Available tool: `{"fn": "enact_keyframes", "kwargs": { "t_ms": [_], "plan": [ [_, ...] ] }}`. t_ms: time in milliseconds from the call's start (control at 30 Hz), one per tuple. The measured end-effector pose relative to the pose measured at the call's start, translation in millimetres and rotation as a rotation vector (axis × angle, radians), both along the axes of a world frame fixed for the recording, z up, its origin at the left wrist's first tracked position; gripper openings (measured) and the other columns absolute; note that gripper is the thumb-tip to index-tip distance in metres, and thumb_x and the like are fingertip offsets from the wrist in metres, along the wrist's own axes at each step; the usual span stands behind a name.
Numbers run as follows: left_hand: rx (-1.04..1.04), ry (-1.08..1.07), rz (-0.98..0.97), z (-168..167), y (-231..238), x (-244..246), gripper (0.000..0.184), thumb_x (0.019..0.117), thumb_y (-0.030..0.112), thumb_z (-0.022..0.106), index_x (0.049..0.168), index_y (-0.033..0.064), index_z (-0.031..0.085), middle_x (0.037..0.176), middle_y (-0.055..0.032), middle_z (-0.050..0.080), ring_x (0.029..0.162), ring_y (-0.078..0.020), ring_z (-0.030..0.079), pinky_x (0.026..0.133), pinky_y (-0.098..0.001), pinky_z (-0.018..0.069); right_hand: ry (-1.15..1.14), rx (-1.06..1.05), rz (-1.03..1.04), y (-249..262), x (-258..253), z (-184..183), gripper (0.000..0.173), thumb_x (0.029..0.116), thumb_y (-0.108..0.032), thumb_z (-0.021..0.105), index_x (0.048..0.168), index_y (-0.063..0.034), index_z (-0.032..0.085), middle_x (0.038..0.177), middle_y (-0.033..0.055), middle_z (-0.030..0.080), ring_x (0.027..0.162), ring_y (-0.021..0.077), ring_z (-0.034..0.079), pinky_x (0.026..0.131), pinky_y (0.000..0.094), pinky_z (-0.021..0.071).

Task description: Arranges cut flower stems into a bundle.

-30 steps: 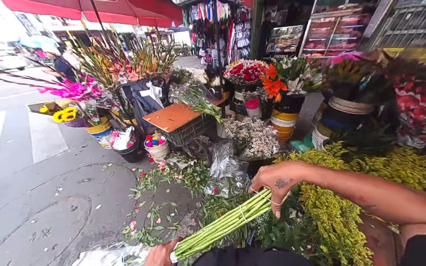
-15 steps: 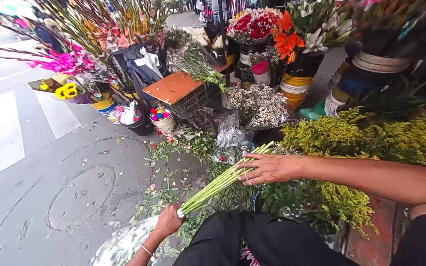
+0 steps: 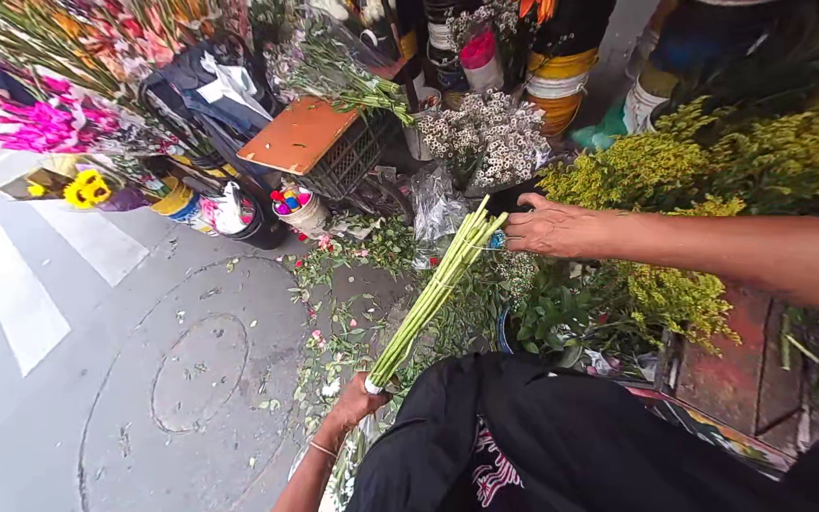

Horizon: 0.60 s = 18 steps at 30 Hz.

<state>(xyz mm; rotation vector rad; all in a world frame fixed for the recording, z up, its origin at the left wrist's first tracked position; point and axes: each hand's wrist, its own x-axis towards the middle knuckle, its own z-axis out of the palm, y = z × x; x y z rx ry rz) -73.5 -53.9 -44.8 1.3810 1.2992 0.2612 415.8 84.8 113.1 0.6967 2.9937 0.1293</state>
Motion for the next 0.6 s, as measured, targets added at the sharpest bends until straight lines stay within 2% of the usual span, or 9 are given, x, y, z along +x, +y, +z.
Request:
{"fn": "enact_keyframes", "kwargs": {
  "t_ms": [67, 133, 200, 267, 333, 400, 467, 533, 600],
  "plan": [
    [-0.055, -0.094, -0.019, -1, -2, 2, 0.027, 0.0745, 0.013, 0.074, 0.101, 0.0123, 0.074, 0.072, 0.0085, 0.067, 0.054, -0.0005, 0.056, 0.053, -0.0218, 0.0490, 0.073, -0.219, -0.051, 8, 3, -3, 0.031, 0.0930, 0.008, 0.059, 0.116, -0.0069, 0.074, 0.125, 0.0169, 0.068, 0.125, 0.0389, 0.059, 0.109, 0.0657, 0.0373],
    [-0.104, -0.187, -0.015, -1, -2, 5, 0.025, 0.0741, 0.011, 0.074, 0.099, 0.0130, 0.074, 0.068, 0.0093, 0.066, 0.051, -0.0002, 0.054, 0.050, -0.0202, 0.0474, 0.243, -0.666, -0.071, 7, -3, -9, 0.032, 0.0969, 0.004, 0.059, 0.125, -0.0048, 0.072, 0.136, 0.0152, 0.064, 0.129, 0.0320, 0.059, 0.109, 0.0493, 0.0444],
    [-0.145, -0.230, -0.016, 0, 1, 10, 0.025, 0.0741, 0.011, 0.074, 0.099, 0.0144, 0.073, 0.066, 0.0101, 0.064, 0.049, 0.0001, 0.052, 0.048, -0.0197, 0.0463, 0.430, -1.218, -0.199, -11, -25, -8, 0.039, 0.0989, -0.002, 0.060, 0.138, -0.0039, 0.062, 0.144, 0.0115, 0.060, 0.131, 0.0261, 0.058, 0.103, 0.0407, 0.0508],
    [-0.145, -0.193, -0.029, 3, 7, 17, 0.027, 0.0759, 0.011, 0.072, 0.102, 0.0142, 0.073, 0.067, 0.0101, 0.063, 0.050, 0.0001, 0.052, 0.050, -0.0202, 0.0464, 0.664, -1.574, -0.164, -28, -51, -19, 0.057, 0.0932, -0.010, 0.062, 0.148, -0.0112, 0.045, 0.153, 0.0072, 0.049, 0.138, 0.0249, 0.051, 0.099, 0.0449, 0.0554],
    [-0.106, -0.122, 0.024, 1, 12, 22, 0.025, 0.0770, 0.009, 0.070, 0.102, 0.0112, 0.073, 0.066, 0.0087, 0.062, 0.049, -0.0005, 0.050, 0.049, -0.0208, 0.0448, 0.845, -1.638, -0.226, -31, -67, -20, 0.048, 0.0961, -0.011, 0.060, 0.141, -0.0147, 0.044, 0.147, 0.0046, 0.051, 0.137, 0.0220, 0.051, 0.102, 0.0447, 0.0535],
    [-0.060, -0.027, 0.081, -1, 15, 20, 0.022, 0.0786, 0.006, 0.069, 0.100, 0.0086, 0.072, 0.064, 0.0076, 0.060, 0.047, -0.0007, 0.047, 0.047, -0.0208, 0.0426, 1.001, -1.524, -0.497, -22, -67, -15, 0.025, 0.1026, -0.009, 0.055, 0.128, -0.0103, 0.051, 0.121, 0.0035, 0.063, 0.113, 0.0142, 0.063, 0.096, 0.0346, 0.0552],
    [-0.031, 0.106, 0.067, -6, 13, 18, 0.021, 0.0805, 0.006, 0.070, 0.101, 0.0072, 0.072, 0.069, 0.0043, 0.062, 0.052, -0.0034, 0.050, 0.053, -0.0252, 0.0453, 1.067, -1.402, -0.736, -14, -61, -7, 0.015, 0.1032, -0.010, 0.057, 0.118, -0.0088, 0.056, 0.104, 0.0008, 0.063, 0.094, 0.0074, 0.064, 0.085, 0.0244, 0.0530],
    [0.016, 0.249, 0.011, -12, 14, 15, 0.021, 0.0818, 0.010, 0.072, 0.102, 0.0066, 0.073, 0.080, -0.0033, 0.067, 0.066, -0.0124, 0.059, 0.065, -0.0371, 0.0513, 1.043, -1.391, -0.809, -9, -57, -4, 0.018, 0.1045, -0.014, 0.055, 0.122, -0.0104, 0.059, 0.099, -0.0003, 0.064, 0.087, 0.0068, 0.063, 0.080, 0.0234, 0.0528],
    [0.041, 0.435, -0.047, -16, 14, 19, 0.024, 0.0828, 0.017, 0.073, 0.104, 0.0063, 0.075, 0.091, -0.0135, 0.072, 0.086, -0.0281, 0.068, 0.081, -0.0546, 0.0541, 0.886, -1.345, -0.747, -12, -63, -8, 0.036, 0.1054, -0.016, 0.053, 0.141, -0.0139, 0.052, 0.104, 0.0023, 0.061, 0.090, 0.0095, 0.062, 0.080, 0.0272, 0.0524]
  ]
}}
